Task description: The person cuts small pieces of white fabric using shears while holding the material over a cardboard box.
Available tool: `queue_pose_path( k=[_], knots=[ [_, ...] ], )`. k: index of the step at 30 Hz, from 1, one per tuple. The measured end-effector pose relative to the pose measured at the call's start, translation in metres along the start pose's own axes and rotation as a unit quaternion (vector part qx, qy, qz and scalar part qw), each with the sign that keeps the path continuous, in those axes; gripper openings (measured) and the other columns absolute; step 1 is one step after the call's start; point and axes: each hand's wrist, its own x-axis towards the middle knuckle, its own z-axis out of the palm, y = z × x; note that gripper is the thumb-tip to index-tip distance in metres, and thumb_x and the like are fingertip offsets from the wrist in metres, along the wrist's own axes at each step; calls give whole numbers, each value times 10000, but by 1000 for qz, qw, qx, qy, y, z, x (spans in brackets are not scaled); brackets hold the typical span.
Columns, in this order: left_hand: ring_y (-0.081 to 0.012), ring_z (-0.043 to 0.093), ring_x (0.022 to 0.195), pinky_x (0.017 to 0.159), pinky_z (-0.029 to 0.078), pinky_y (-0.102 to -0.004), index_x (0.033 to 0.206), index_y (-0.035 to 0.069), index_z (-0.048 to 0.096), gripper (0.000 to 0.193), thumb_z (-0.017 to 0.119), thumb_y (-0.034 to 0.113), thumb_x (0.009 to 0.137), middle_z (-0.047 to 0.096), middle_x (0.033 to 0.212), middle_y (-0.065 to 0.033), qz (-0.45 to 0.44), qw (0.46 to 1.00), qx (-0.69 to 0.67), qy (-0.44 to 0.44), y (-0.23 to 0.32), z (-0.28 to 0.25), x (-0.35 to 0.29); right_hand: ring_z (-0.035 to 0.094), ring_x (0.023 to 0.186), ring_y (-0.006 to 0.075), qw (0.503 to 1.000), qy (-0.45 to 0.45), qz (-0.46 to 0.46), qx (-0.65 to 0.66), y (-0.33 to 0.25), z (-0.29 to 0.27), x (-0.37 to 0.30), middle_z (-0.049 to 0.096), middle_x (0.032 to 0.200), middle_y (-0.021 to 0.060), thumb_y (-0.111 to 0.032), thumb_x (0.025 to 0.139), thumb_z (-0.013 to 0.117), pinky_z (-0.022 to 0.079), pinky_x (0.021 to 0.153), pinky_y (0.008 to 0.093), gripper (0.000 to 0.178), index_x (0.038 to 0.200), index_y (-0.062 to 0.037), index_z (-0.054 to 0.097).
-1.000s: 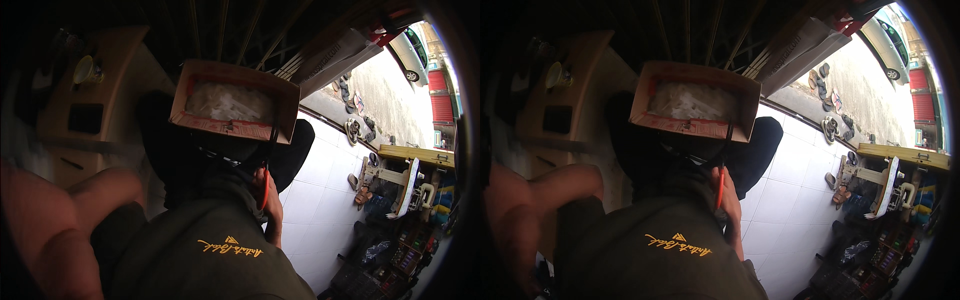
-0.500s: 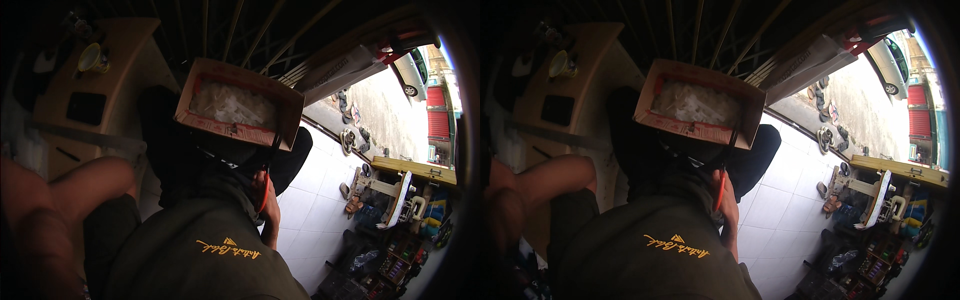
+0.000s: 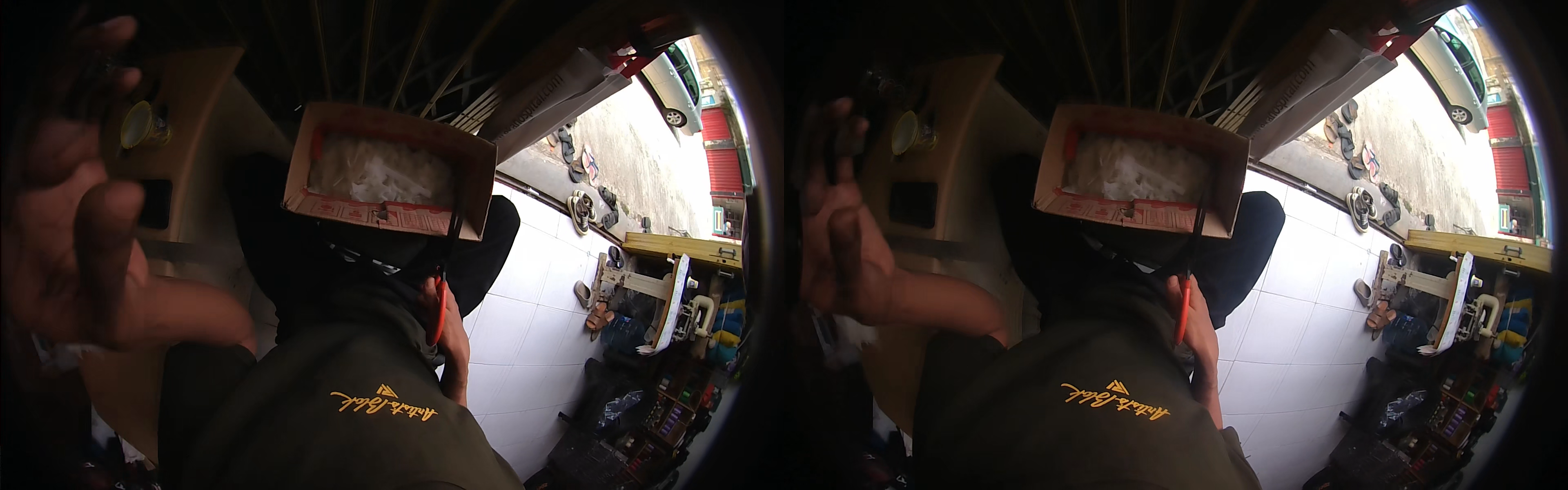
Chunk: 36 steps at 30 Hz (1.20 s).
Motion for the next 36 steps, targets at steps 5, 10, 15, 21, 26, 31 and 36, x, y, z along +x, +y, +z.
queue_pose_path(
  k=[5, 10, 15, 21, 26, 31, 36],
  knots=[
    [-251, 690, 853, 802, 523, -371, 1024, 0, 663, 198, 601, 174, 953, 697, 953, -131, -410, 843, 130, -324, -134, 73, -81, 390, 703, 62, 999, -11, 2, 48, 8, -2, 4, 408, 776, -44, -425, 999, 554, 347, 621, 218, 341, 1016, -88, 505],
    [-293, 648, 1066, 943, 486, -384, 1085, 9, 686, 247, 536, 113, 918, 685, 1108, -174, -385, 735, 308, -465, -271, 111, -225, 412, 640, 15, 977, -28, -38, 206, 25, -4, 10, 464, 769, -48, -341, 1012, 529, 300, 525, 183, 242, 1077, -108, 520],
    [-278, 632, 1107, 991, 462, -367, 1131, 27, 684, 283, 539, 104, 900, 670, 1162, -170, -396, 627, 369, -560, -239, 137, -188, 453, 748, 29, 961, -43, -71, 266, 25, -21, 2, 493, 900, -35, -275, 923, 643, 345, 607, 169, 365, 1192, -66, 512],
    [-279, 622, 1120, 1011, 452, -365, 1174, 16, 652, 306, 556, 91, 893, 649, 1206, -169, -413, 632, 348, -555, -276, 122, -215, 468, 668, 57, 947, -79, -58, 305, 22, -41, -5, 503, 862, -7, -188, 938, 599, 388, 580, 180, 491, 1347, 62, 493],
    [-285, 606, 1144, 1031, 439, -360, 1228, 2, 611, 353, 581, 84, 886, 631, 1243, -171, -413, 746, 305, -424, -270, 131, -211, 511, 622, 75, 952, -60, -88, 286, 20, -52, -8, 576, 851, 52, -283, 990, 551, 398, 531, 190, 467, 1314, 52, 508],
    [-270, 588, 1172, 1050, 425, -350, 1263, 31, 605, 399, 623, 139, 880, 613, 1280, -165, -356, 663, 346, -560, -254, 124, -186, 536, 588, 93, 948, -47, -125, 288, 16, -42, -9, 629, 806, 82, -391, 1021, 494, 406, 516, 209, 411, 1209, -27, 528],
    [-267, 600, 1152, 1032, 443, -367, 1281, 42, 597, 416, 636, 168, 886, 609, 1287, -151, -299, 678, 315, -594, -266, 118, -199, 610, 643, 121, 961, -10, -112, 253, 5, -35, -16, 652, 852, 102, -421, 1028, 466, 477, 551, 212, 432, 1201, -29, 521]
  ],
)
